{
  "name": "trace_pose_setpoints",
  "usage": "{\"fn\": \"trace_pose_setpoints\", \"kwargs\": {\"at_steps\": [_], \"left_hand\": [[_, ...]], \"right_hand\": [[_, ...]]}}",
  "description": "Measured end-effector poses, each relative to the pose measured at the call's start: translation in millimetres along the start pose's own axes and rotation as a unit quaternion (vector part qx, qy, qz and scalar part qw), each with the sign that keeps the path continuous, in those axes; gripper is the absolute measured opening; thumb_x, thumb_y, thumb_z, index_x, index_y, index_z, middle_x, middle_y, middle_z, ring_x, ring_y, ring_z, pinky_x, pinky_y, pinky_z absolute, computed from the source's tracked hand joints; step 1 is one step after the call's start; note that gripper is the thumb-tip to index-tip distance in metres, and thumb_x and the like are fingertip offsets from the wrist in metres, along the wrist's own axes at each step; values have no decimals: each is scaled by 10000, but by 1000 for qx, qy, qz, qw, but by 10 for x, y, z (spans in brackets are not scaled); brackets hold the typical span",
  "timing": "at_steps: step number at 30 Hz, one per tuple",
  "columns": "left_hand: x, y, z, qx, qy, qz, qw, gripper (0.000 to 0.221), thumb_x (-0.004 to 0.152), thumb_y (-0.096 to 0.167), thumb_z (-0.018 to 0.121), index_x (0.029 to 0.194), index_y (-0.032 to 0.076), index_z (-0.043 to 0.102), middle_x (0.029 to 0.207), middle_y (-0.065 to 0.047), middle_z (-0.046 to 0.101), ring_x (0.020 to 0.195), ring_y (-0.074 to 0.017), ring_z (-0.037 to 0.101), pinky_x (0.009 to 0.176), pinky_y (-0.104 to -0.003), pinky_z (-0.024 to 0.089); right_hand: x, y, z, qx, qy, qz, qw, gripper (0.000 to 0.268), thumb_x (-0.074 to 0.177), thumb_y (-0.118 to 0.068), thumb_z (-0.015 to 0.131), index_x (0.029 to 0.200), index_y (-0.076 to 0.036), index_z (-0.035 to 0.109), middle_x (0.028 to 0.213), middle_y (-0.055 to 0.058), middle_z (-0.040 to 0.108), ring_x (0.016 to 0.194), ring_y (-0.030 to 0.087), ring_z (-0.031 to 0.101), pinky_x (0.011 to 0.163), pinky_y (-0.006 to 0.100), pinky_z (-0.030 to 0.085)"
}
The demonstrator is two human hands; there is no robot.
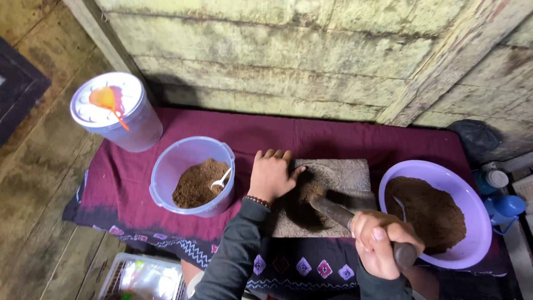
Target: The person grinds brown beans on a stone mortar using a stone pestle and then scoops the ground material with a spoon.
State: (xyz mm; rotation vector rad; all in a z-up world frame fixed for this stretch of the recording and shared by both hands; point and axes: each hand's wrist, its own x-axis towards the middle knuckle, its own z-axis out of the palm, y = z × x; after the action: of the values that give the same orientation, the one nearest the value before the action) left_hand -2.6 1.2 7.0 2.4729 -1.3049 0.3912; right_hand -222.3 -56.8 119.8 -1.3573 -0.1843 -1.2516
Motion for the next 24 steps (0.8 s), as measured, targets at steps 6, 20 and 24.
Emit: {"fn": "trace_pose_setpoints", "kwargs": {"at_steps": [6, 20, 24], "left_hand": [[15, -11, 6, -3, -24, 0, 1000, 521, 961, 624, 494, 981, 133, 669, 921, -83, 729, 887, -336, 664, 815, -494, 446], [42, 19, -41, 18, -46, -5, 999, 549, 958, 671, 462, 987, 160, 661, 941, -104, 747, 922, -349, 685, 818, -491, 463], [64, 38, -87, 20, -57, -11, 998, 544, 957, 661, 461, 1024, 165, 675, 962, -78, 751, 931, -327, 695, 822, -476, 481]], "right_hand": [[-251, 893, -239, 14, 28, 73, 997, 383, 897, 10, 507, 600, -117, 301, 438, 18, 308, 354, 139, 310, 381, 298, 261], [-17, 155, -195, 16, -41, -3, 999, 394, 895, 13, 530, 631, -100, 260, 486, 56, 333, 369, 179, 336, 369, 314, 282], [101, 28, -177, 32, -35, -21, 999, 405, 899, -17, 552, 623, -94, 267, 492, 51, 345, 383, 182, 351, 380, 324, 259]]}}
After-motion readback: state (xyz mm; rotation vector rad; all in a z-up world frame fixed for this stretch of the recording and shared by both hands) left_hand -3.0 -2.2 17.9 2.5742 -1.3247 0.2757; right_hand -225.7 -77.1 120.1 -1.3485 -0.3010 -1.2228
